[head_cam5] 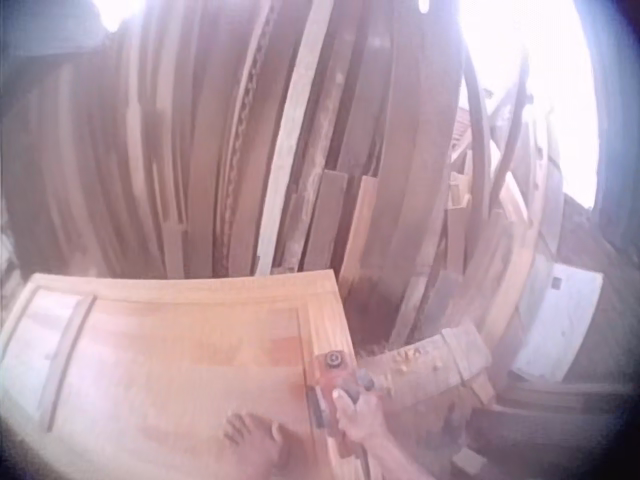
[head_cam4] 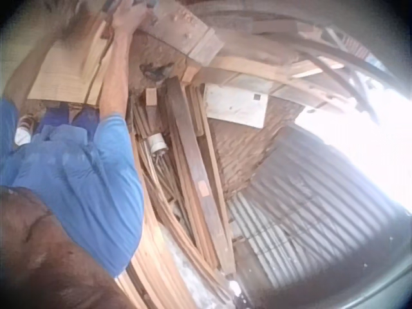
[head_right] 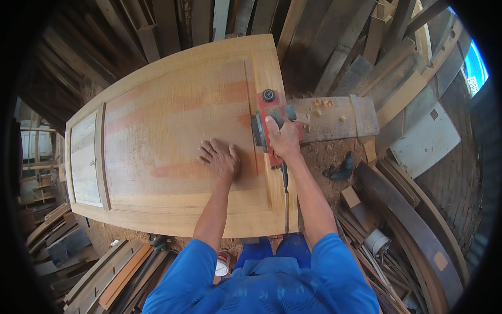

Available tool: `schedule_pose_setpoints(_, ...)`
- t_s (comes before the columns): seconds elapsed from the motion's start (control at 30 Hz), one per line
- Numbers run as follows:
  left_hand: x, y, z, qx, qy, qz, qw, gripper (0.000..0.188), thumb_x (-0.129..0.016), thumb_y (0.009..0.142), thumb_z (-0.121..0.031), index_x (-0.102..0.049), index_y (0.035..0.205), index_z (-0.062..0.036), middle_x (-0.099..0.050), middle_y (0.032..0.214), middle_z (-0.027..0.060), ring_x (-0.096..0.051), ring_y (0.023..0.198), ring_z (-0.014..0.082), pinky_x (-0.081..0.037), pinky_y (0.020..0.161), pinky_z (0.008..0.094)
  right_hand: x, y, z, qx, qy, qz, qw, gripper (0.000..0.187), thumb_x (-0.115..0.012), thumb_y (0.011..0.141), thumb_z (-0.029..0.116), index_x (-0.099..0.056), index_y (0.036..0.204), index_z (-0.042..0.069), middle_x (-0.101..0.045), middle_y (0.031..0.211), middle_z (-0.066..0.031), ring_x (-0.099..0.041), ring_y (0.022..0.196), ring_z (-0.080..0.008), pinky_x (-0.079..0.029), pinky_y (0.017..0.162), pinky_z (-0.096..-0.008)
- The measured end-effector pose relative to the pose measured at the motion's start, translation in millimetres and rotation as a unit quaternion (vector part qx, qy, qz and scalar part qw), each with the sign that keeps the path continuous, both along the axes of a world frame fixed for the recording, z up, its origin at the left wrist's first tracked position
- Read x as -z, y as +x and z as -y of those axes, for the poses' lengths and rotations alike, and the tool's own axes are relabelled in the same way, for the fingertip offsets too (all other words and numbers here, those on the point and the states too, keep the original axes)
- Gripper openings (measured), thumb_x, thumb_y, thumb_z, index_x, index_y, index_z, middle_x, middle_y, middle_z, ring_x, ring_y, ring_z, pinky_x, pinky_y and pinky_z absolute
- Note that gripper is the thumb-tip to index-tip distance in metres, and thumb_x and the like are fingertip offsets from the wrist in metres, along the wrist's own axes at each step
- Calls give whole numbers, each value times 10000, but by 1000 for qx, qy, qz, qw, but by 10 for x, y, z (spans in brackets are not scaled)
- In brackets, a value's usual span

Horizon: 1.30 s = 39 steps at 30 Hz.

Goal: The person sands the surface and edges of a wooden door using a power sander, moving the tool across the panels and frame while steadying the door with their hand.

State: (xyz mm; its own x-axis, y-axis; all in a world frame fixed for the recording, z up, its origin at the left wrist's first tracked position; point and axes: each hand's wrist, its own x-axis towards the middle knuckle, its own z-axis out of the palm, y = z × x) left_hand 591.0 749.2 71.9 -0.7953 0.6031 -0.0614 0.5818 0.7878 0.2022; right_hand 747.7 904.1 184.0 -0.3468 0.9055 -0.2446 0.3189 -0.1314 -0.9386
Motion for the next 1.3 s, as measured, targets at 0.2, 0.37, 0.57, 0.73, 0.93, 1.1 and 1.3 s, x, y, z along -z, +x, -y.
schedule_pose_setpoints(0.2,-21,23,6,9,16,-10,1000,908,-456,979,-559,-243,1593,75,-137,1681,344,-64,1568,521,-42,1222,683,-37,-370,-631,-12,37,27,999,496,-615,1007,430,-672,790,-13,-615,571,-59,-634,482,-164,-503,486,-349)
schedule_pose_setpoints(0.37,-2,22,-6,0,8,-9,1000,923,-461,969,-566,-240,1590,81,-142,1679,346,-64,1568,520,-38,1222,682,-129,-695,-1114,-10,51,55,997,620,-610,1000,513,-645,692,-25,-623,543,-98,-657,477,-215,-524,502,-385)
schedule_pose_setpoints(0.57,-57,38,-40,-2,8,1,1000,934,-496,934,-542,-252,1583,84,-157,1674,348,-70,1566,520,-15,1224,677,3,-1065,-1771,-15,32,61,998,473,-603,992,481,-720,1043,25,-637,640,-66,-644,511,-170,-509,492,-350)
schedule_pose_setpoints(0.73,-99,44,-31,-13,5,7,1000,950,-518,913,-542,-254,1587,75,-159,1671,353,-54,1567,522,-4,1225,676,66,-1507,-2355,-19,15,75,997,500,-614,993,500,-707,1175,44,-623,652,-61,-620,509,-159,-498,479,-342)
schedule_pose_setpoints(0.93,-161,44,-79,-13,-16,16,1000,960,-526,904,-536,-237,1600,59,-151,1670,358,-38,1568,527,6,1225,676,63,-1789,-2947,-8,6,99,995,484,-616,1007,517,-687,1057,41,-623,674,-50,-607,518,-145,-483,465,-337)
schedule_pose_setpoints(1.1,-143,24,-34,-18,-2,20,1000,971,-538,897,-518,-213,1606,61,-135,1671,361,-32,1569,524,2,1227,675,124,-1360,-2394,4,-6,-47,999,486,-641,990,514,-671,976,29,-632,657,-31,-618,527,-127,-490,485,-314)
schedule_pose_setpoints(1.3,-172,6,-46,-16,7,32,999,956,-535,902,-500,-208,1609,55,-146,1676,348,-35,1570,523,-6,1229,677,-292,161,-1091,34,-93,-113,989,337,-577,1073,379,-641,1050,48,-578,650,13,-521,482,-76,-405,439,-266)
